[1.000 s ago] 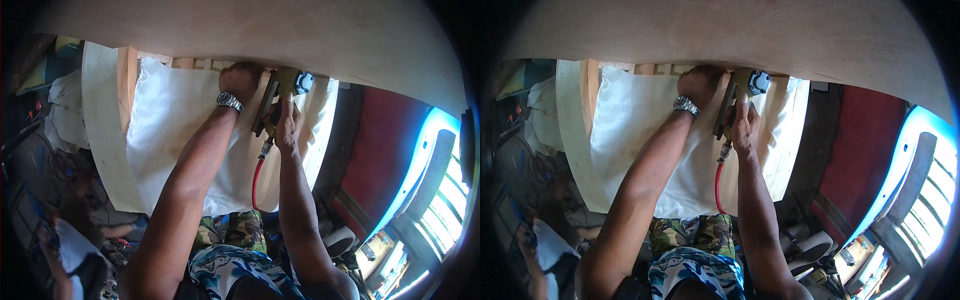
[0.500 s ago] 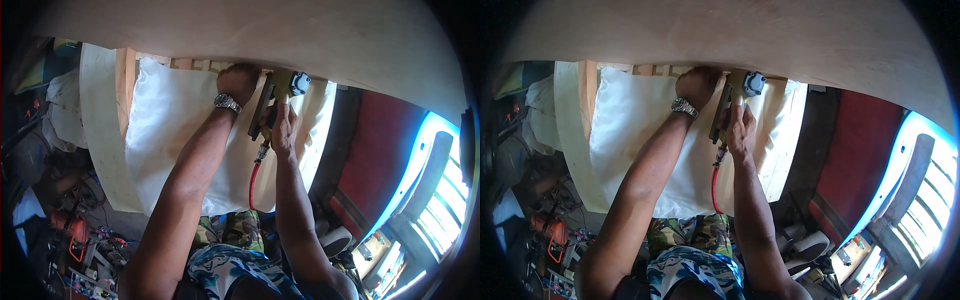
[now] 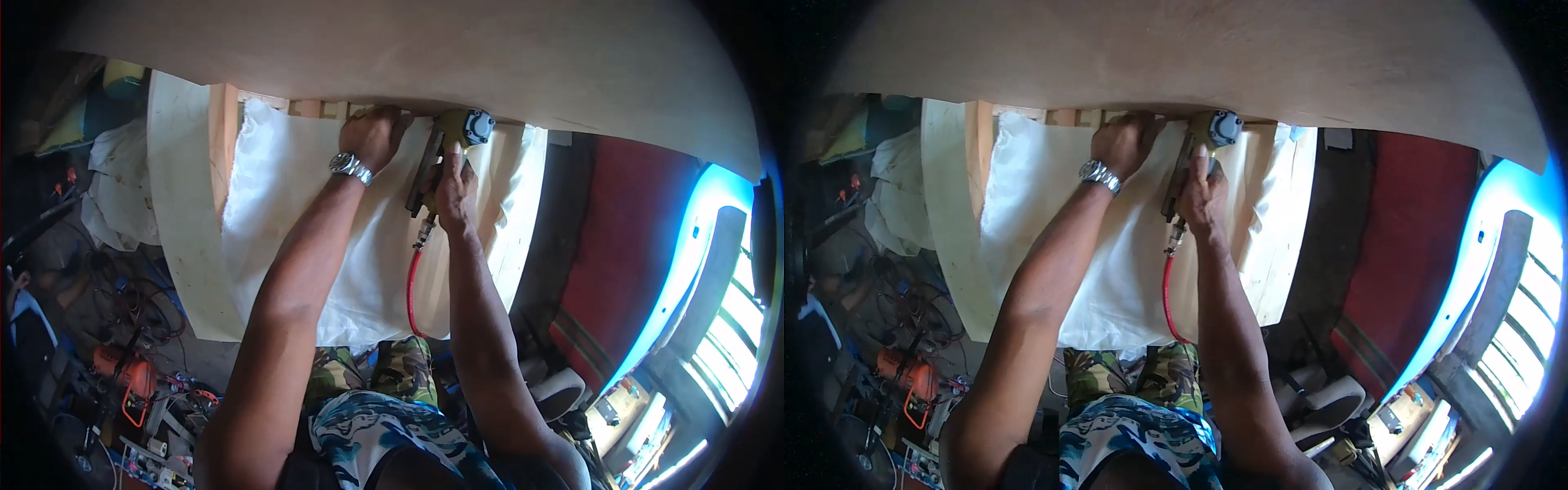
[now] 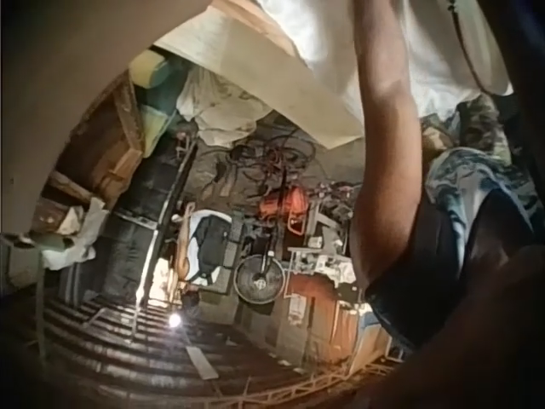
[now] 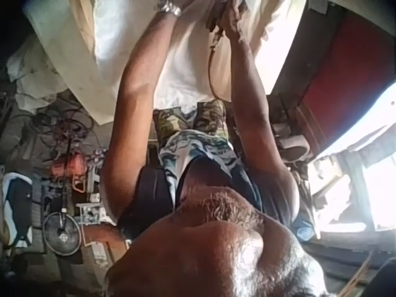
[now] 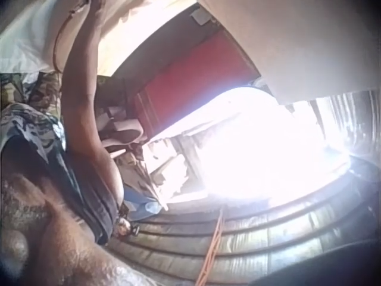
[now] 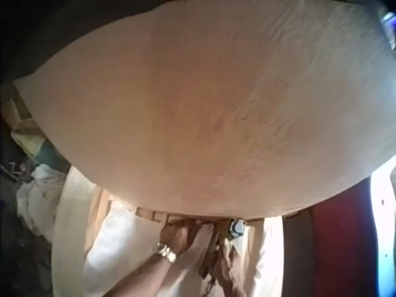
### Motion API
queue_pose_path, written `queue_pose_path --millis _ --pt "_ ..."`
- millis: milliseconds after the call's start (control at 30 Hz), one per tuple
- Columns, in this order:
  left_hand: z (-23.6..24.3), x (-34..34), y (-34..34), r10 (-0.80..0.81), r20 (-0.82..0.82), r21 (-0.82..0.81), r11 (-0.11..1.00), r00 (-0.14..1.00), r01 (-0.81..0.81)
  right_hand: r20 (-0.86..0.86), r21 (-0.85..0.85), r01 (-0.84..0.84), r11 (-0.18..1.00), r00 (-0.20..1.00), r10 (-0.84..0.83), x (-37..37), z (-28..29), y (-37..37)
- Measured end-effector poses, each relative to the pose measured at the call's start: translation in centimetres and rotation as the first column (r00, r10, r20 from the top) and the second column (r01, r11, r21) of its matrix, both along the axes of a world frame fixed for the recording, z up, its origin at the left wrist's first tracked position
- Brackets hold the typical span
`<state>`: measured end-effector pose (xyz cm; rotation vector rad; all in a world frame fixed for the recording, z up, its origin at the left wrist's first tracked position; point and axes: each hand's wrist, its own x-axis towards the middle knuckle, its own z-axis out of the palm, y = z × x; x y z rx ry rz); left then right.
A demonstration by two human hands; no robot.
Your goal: Attaching fabric to a wooden furniture frame using a pneumatic staple gun.
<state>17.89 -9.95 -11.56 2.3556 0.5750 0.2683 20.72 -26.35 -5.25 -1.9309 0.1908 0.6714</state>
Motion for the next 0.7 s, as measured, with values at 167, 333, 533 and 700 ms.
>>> queue_pose_path --millis 167,333,533,700 --pt "0.6 -5.0 1.9 -0.133 -0.050 0.128 0.982 0.990 0.138 -0.061 0.124 0.111 0.986 0.993 -0.104 -1.9 1.9 -1.6" --pt "0.6 -5.7 4.3 -0.056 0.072 0.119 0.992 0.996 0.047 -0.072 0.204 0.053 0.978 0.997 -0.039 -4.2 3.1 -1.8" --pt "0.6 -4.3 4.2 -0.092 0.053 0.103 0.991 0.994 0.087 0.082 0.156 0.055 0.986 0.994 -0.069 -4.5 4.5 -1.7" --pt "-0.8 -4.4 4.2 -0.066 0.019 0.098 0.993 0.998 0.064 0.027 0.168 0.112 0.979 0.993 -0.119 -4.0 4.3 -1.9"
